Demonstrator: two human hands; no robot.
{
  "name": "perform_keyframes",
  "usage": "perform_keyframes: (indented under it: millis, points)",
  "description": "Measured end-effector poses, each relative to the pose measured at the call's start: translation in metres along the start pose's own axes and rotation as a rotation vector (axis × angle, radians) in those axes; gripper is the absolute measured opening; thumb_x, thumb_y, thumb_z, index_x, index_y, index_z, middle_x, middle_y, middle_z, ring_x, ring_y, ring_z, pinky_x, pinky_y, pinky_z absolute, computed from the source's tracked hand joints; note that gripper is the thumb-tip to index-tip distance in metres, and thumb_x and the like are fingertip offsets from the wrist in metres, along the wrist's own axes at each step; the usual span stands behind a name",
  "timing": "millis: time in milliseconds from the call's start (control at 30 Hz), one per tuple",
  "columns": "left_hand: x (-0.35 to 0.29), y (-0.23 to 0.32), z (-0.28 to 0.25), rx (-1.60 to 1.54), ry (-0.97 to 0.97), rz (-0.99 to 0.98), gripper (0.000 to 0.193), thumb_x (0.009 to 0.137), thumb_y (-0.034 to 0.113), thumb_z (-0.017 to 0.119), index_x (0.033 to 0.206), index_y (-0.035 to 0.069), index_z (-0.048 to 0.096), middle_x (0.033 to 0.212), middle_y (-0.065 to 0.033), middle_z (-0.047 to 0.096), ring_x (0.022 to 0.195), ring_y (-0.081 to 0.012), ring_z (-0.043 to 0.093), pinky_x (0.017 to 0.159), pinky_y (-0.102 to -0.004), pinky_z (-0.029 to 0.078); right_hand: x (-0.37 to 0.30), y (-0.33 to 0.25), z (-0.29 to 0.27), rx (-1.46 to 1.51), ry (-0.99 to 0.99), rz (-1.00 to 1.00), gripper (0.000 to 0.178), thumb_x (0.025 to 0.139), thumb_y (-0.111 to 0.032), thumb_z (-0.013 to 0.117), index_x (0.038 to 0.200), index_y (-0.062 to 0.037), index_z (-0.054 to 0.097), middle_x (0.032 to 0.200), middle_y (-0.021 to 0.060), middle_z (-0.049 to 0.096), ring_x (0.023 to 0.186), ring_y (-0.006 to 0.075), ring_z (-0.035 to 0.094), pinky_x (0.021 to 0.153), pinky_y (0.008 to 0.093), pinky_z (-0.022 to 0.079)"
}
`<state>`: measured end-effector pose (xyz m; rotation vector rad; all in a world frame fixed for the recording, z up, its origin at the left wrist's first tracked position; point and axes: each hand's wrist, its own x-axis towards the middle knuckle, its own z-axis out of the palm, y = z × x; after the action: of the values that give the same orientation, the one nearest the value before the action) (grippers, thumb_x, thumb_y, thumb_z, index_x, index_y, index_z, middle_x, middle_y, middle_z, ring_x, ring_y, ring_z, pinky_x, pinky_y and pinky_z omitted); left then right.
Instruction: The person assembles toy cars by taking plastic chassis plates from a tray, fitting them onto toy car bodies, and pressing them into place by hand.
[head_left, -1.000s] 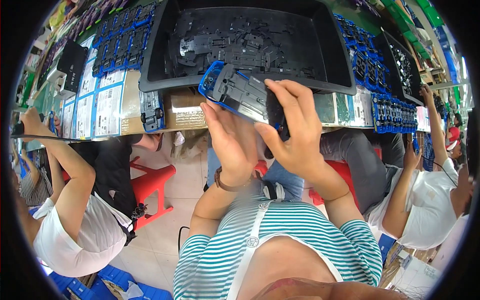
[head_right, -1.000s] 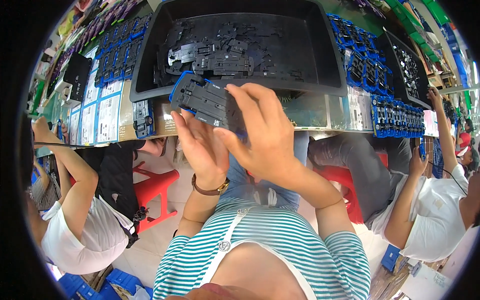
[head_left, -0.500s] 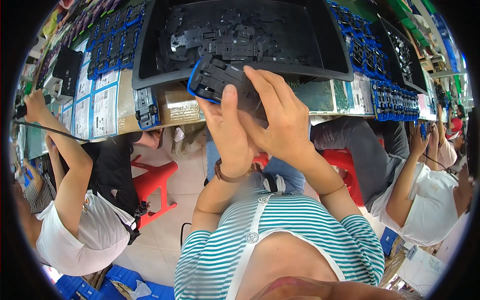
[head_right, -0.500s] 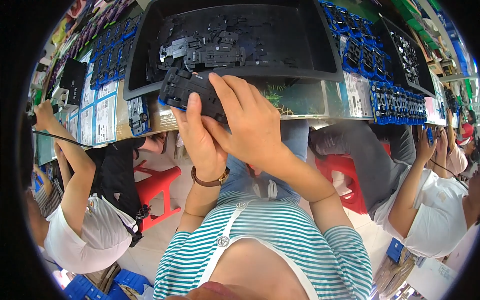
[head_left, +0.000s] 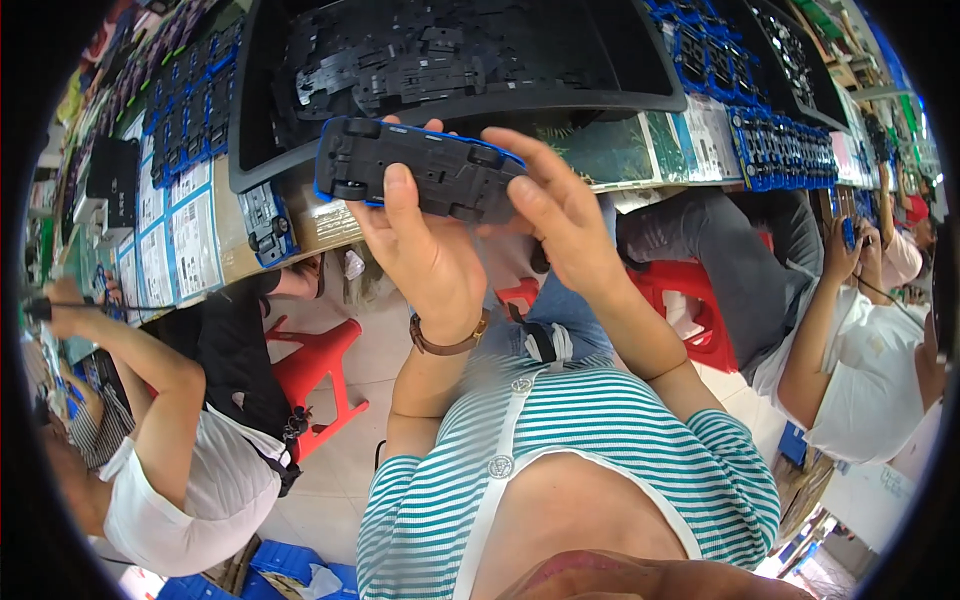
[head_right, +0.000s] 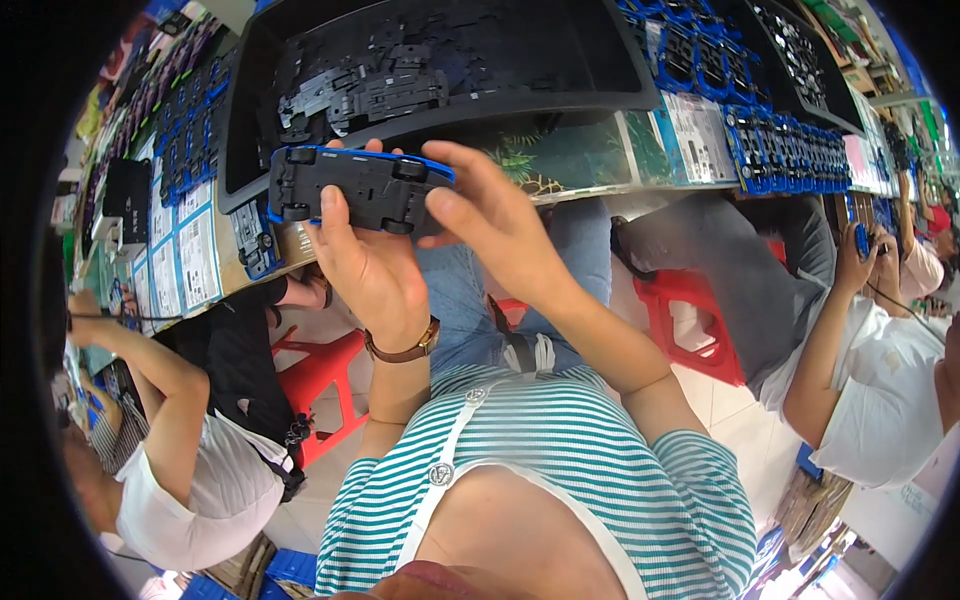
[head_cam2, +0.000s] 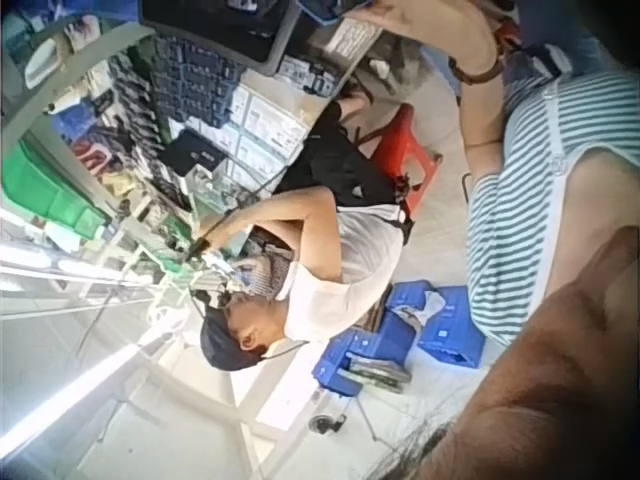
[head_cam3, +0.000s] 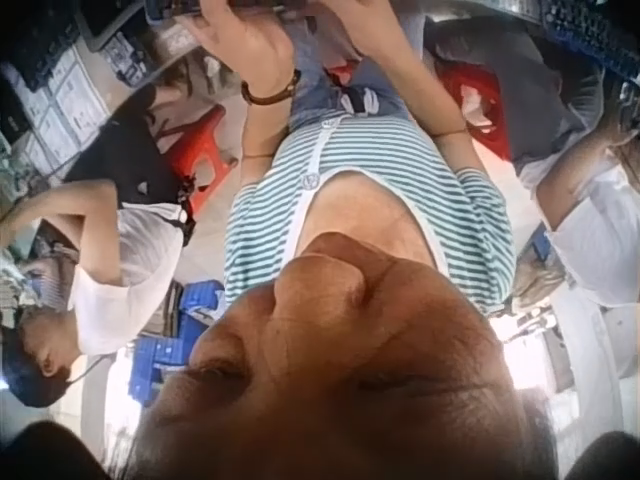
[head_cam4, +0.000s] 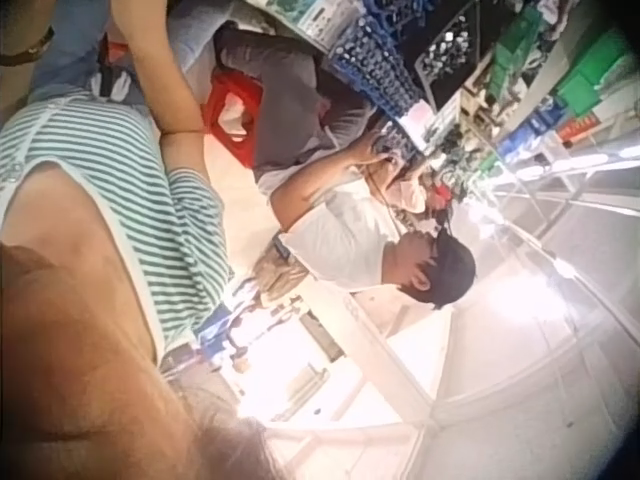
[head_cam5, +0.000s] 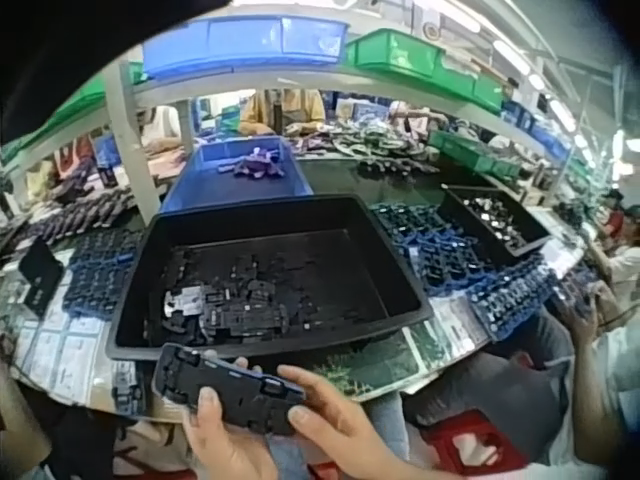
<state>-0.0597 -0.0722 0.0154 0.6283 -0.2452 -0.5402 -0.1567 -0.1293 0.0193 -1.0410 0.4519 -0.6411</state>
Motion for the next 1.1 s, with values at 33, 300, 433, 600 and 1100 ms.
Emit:
perform_keyframes:
  millis: [33,300,433,600,1100]
  points:
    - [0.000,-0.002,0.000,0.020,-0.012,0.009,0.048,0.095,0.015,0.052,0.138,0.008,0.030,0.132,-0.0144,0.046,0.114,-0.0288,0.053,0.093,-0.0417,0.050,-0.001,0.003,0.001,-0.029,-0.004,-0.021,0.050,0.092,-0.018,0.059,0.135,-0.0022,0.039,0.121,0.0107,0.052,0.104,0.0150,0.055,0.078,0.0277,0.053]
    - [-0.006,-0.007,0.008,0.149,-0.073,0.116,0.047,0.095,0.020,0.050,0.133,-0.001,0.032,0.133,-0.0179,0.044,0.109,-0.0307,0.057,0.091,-0.0460,0.052,-0.003,0.007,0.002,0.026,0.073,-0.122,0.041,0.086,-0.008,0.066,0.124,-0.0003,0.051,0.109,0.0087,0.059,0.095,0.0128,0.059,0.074,0.0257,0.056]
    - [-0.004,-0.010,0.007,0.139,-0.067,0.058,0.046,0.096,0.020,0.049,0.133,-0.001,0.032,0.133,-0.0182,0.044,0.109,-0.0317,0.056,0.092,-0.0465,0.052,-0.005,0.005,-0.003,-0.107,0.045,-0.144,0.044,0.089,-0.007,0.062,0.129,0.0007,0.047,0.114,0.0087,0.058,0.101,0.0135,0.058,0.083,0.0294,0.055]
    - [-0.003,-0.007,0.009,0.182,-0.075,0.122,0.045,0.095,0.017,0.049,0.132,-0.002,0.034,0.132,-0.0191,0.046,0.112,-0.0332,0.055,0.093,-0.0465,0.050,-0.003,0.011,0.000,0.022,0.047,-0.132,0.042,0.088,-0.008,0.063,0.127,-0.0009,0.048,0.112,0.0079,0.058,0.099,0.0128,0.058,0.081,0.0281,0.054]
    - [0.024,0.016,-0.020,0.206,0.083,-0.067,0.025,0.094,0.033,0.052,0.104,0.011,0.060,0.095,-0.0002,0.066,0.089,-0.0140,0.063,0.083,-0.0328,0.048,-0.008,0.022,0.006,-0.111,0.091,-0.282,0.046,0.083,0.004,0.063,0.126,0.0024,0.047,0.116,0.0077,0.055,0.102,0.0112,0.054,0.085,0.0253,0.048]
